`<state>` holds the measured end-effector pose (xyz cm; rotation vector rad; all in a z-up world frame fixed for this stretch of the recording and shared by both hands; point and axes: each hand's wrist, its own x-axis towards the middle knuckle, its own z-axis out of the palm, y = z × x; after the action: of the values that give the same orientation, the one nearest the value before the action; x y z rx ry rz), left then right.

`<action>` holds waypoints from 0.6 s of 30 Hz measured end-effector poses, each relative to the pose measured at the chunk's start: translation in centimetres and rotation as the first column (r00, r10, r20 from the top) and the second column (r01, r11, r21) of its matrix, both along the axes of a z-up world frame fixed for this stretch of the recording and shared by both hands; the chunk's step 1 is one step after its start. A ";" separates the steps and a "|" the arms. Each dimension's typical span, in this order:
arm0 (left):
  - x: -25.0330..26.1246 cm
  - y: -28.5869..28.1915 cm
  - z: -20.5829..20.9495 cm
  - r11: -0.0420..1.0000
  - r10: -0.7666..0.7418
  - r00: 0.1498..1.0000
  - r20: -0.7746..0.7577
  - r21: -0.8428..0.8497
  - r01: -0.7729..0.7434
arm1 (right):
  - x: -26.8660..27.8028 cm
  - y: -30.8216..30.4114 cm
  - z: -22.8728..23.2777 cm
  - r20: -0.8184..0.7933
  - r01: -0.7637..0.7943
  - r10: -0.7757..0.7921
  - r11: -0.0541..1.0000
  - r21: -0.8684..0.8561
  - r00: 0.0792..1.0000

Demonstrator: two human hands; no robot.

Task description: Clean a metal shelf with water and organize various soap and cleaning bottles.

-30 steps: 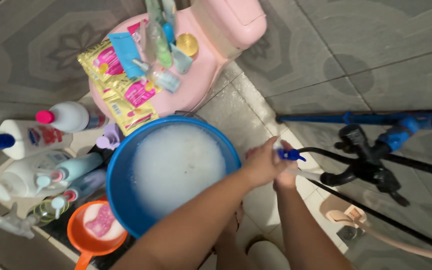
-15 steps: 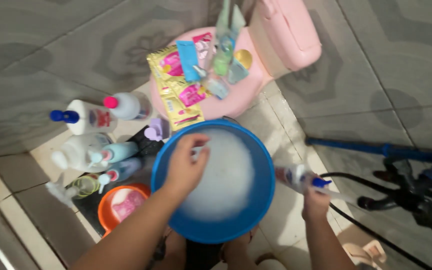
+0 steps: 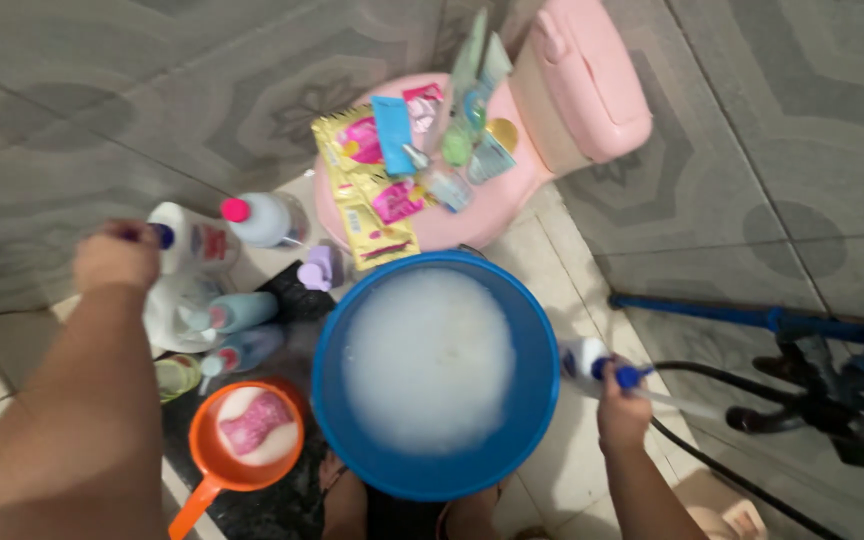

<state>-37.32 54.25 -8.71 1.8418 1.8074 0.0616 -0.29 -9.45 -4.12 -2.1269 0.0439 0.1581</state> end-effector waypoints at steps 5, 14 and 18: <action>2.0 -1.5 2.8 0.981 0.190 0.978 -0.085 0.061 -0.185 | 1.7 -1.3 -2.9 -0.078 -0.004 0.004 1.000 0.007 0.997; -5.0 3.8 -13.0 0.990 -0.109 0.992 0.071 0.101 0.101 | 4.6 -0.4 -3.6 -0.087 -0.007 0.015 0.996 0.088 0.996; 0.3 -2.6 -3.0 0.973 -0.217 0.953 0.213 0.125 0.193 | 4.9 -1.7 -4.0 -0.008 -0.067 0.067 0.996 -0.064 0.998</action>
<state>-37.01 51.62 -11.74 1.9961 1.4750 0.2801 4.58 -11.15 -8.10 -2.1928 -0.0189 0.2049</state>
